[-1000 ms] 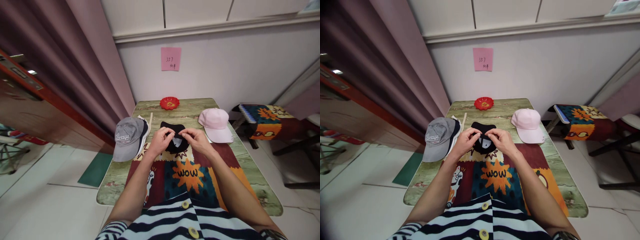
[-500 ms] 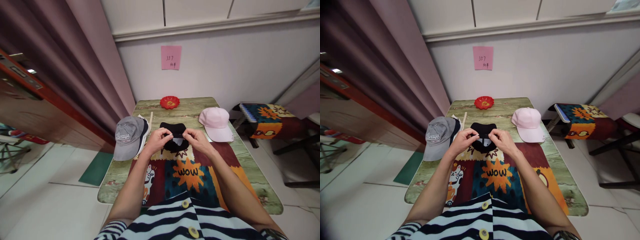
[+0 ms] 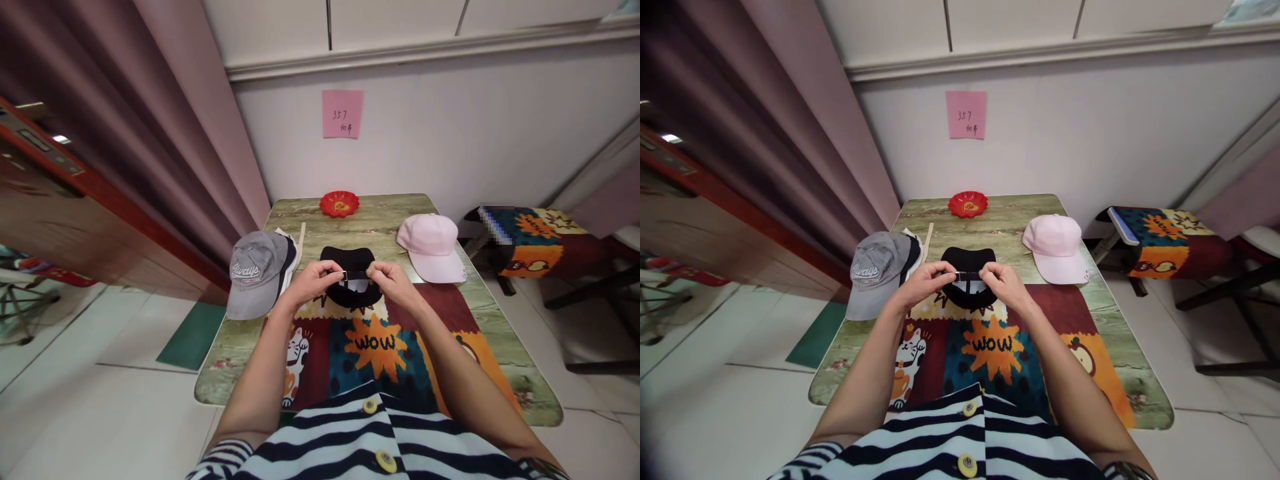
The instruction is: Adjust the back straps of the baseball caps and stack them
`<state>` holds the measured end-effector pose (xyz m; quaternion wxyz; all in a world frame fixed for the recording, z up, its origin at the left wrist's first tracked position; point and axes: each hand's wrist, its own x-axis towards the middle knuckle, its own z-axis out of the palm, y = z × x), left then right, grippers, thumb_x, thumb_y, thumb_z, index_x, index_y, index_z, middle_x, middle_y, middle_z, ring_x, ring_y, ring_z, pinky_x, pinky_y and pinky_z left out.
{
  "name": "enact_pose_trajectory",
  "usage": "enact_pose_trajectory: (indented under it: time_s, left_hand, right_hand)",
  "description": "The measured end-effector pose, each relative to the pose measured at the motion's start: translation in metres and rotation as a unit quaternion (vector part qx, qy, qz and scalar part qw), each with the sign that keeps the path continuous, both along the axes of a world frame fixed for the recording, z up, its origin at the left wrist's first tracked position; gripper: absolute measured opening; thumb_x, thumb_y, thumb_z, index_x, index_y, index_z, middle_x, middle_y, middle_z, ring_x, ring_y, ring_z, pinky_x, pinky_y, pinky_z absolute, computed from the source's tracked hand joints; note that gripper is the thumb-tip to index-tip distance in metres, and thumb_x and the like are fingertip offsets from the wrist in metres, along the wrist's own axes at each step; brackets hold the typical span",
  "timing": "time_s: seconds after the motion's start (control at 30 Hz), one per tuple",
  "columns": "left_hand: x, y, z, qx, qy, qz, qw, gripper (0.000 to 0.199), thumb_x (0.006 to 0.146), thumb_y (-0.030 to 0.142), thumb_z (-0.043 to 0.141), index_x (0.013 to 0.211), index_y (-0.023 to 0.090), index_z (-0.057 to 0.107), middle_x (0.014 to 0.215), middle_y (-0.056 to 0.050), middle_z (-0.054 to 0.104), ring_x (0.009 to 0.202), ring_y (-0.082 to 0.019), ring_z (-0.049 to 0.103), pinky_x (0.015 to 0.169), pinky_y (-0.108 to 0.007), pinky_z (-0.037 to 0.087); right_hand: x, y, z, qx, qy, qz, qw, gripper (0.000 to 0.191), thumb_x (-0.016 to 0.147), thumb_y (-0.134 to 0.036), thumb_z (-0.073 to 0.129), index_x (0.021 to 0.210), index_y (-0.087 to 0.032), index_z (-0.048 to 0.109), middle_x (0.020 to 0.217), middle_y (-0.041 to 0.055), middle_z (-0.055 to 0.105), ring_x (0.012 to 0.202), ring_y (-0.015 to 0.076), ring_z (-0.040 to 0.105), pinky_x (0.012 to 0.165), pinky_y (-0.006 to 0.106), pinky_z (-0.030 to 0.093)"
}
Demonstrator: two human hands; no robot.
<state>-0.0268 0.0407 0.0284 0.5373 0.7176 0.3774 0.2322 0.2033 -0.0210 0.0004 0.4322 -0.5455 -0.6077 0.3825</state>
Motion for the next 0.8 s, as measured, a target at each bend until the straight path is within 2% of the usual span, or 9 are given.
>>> enact_pose_trajectory:
  time_s: [0.07, 0.17, 0.3, 0.37, 0.5, 0.57, 0.63, 0.7, 0.8]
  left_hand:
    - [-0.002, 0.0, 0.002, 0.009, -0.003, -0.022, 1.0, 0.035, 0.086, 0.048, 0.065, 0.094, 0.014, 0.073, 0.068, 0.0, 0.058, 0.06, -0.011, 0.047, 0.055, -0.022, 0.037]
    - [-0.002, 0.001, 0.002, 0.05, 0.002, -0.024, 0.998, 0.031, 0.087, 0.044, 0.064, 0.087, 0.015, 0.072, 0.077, -0.002, 0.062, 0.07, -0.013, 0.053, 0.063, -0.023, 0.041]
    - [-0.002, 0.003, -0.001, 0.113, 0.033, -0.019, 0.993, 0.029, 0.089, 0.042, 0.061, 0.081, 0.016, 0.072, 0.082, -0.003, 0.066, 0.079, -0.016, 0.059, 0.072, -0.026, 0.044]
    - [-0.003, 0.002, 0.0, 0.138, 0.047, -0.011, 0.989, 0.029, 0.09, 0.041, 0.061, 0.083, 0.017, 0.073, 0.084, -0.004, 0.068, 0.081, -0.017, 0.061, 0.074, -0.026, 0.045]
    - [-0.011, 0.001, 0.006, 0.168, 0.059, 0.009, 0.984, 0.029, 0.091, 0.043, 0.062, 0.097, 0.019, 0.076, 0.096, -0.005, 0.07, 0.083, -0.017, 0.062, 0.075, -0.027, 0.047]
    - [-0.016, 0.001, 0.008, 0.158, 0.06, 0.028, 0.985, 0.033, 0.092, 0.046, 0.06, 0.108, 0.02, 0.075, 0.104, -0.006, 0.07, 0.078, -0.016, 0.061, 0.071, -0.027, 0.048]
    - [-0.021, 0.001, 0.006, 0.153, 0.053, 0.051, 0.985, 0.035, 0.094, 0.045, 0.056, 0.11, 0.02, 0.074, 0.108, -0.007, 0.07, 0.079, -0.016, 0.063, 0.072, -0.028, 0.05]
    - [-0.025, 0.002, 0.002, 0.169, 0.045, 0.048, 0.983, 0.03, 0.094, 0.036, 0.053, 0.107, 0.02, 0.074, 0.113, -0.008, 0.07, 0.095, -0.02, 0.066, 0.087, -0.032, 0.051]
    - [-0.029, 0.005, -0.009, 0.2, 0.047, 0.028, 0.978, 0.035, 0.085, 0.015, 0.048, 0.108, 0.02, 0.073, 0.122, -0.009, 0.069, 0.117, -0.023, 0.062, 0.105, -0.037, 0.046]
  right_hand:
    - [0.002, 0.0, 0.001, -0.004, 0.03, 0.029, 0.999, 0.033, 0.09, -0.047, 0.059, 0.074, -0.019, 0.063, 0.062, -0.0035, 0.051, 0.056, 0.0115, 0.042, 0.053, 0.025, 0.03]
    - [0.003, 0.0, 0.003, 0.0, 0.024, 0.056, 0.998, 0.033, 0.085, -0.051, 0.068, 0.084, -0.019, 0.072, 0.067, -0.002, 0.059, 0.062, 0.0128, 0.048, 0.057, 0.025, 0.034]
    - [0.001, -0.001, 0.002, 0.004, -0.021, 0.033, 0.999, 0.042, 0.087, -0.055, 0.066, 0.067, -0.018, 0.069, 0.061, -0.0008, 0.058, 0.059, 0.0131, 0.048, 0.057, 0.027, 0.033]
    - [0.001, -0.002, 0.002, 0.008, -0.015, 0.03, 0.999, 0.041, 0.088, -0.055, 0.066, 0.069, -0.018, 0.07, 0.062, -0.0001, 0.06, 0.06, 0.0137, 0.049, 0.056, 0.027, 0.034]
    - [0.01, -0.007, 0.007, 0.006, 0.016, 0.029, 0.999, 0.034, 0.089, -0.053, 0.066, 0.1, -0.022, 0.077, 0.089, 0.003, 0.074, 0.066, 0.0155, 0.057, 0.061, 0.028, 0.043]
    - [0.021, -0.007, 0.005, 0.001, 0.04, -0.006, 0.999, 0.038, 0.092, -0.051, 0.061, 0.115, -0.024, 0.074, 0.106, 0.0045, 0.074, 0.064, 0.0142, 0.058, 0.064, 0.03, 0.047]
    - [0.034, -0.007, -0.003, 0.004, 0.052, -0.05, 0.997, 0.038, 0.095, -0.047, 0.056, 0.12, -0.024, 0.071, 0.112, 0.0059, 0.073, 0.064, 0.014, 0.059, 0.067, 0.031, 0.05]
    - [0.045, -0.006, -0.018, 0.01, 0.024, -0.077, 0.997, 0.034, 0.095, -0.038, 0.052, 0.119, -0.023, 0.071, 0.113, 0.0068, 0.073, 0.07, 0.0157, 0.063, 0.074, 0.034, 0.053]
    - [0.052, -0.006, -0.041, 0.025, -0.062, -0.066, 0.996, 0.045, 0.087, -0.019, 0.051, 0.127, -0.027, 0.069, 0.122, 0.0064, 0.069, 0.079, 0.0173, 0.067, 0.084, 0.039, 0.055]
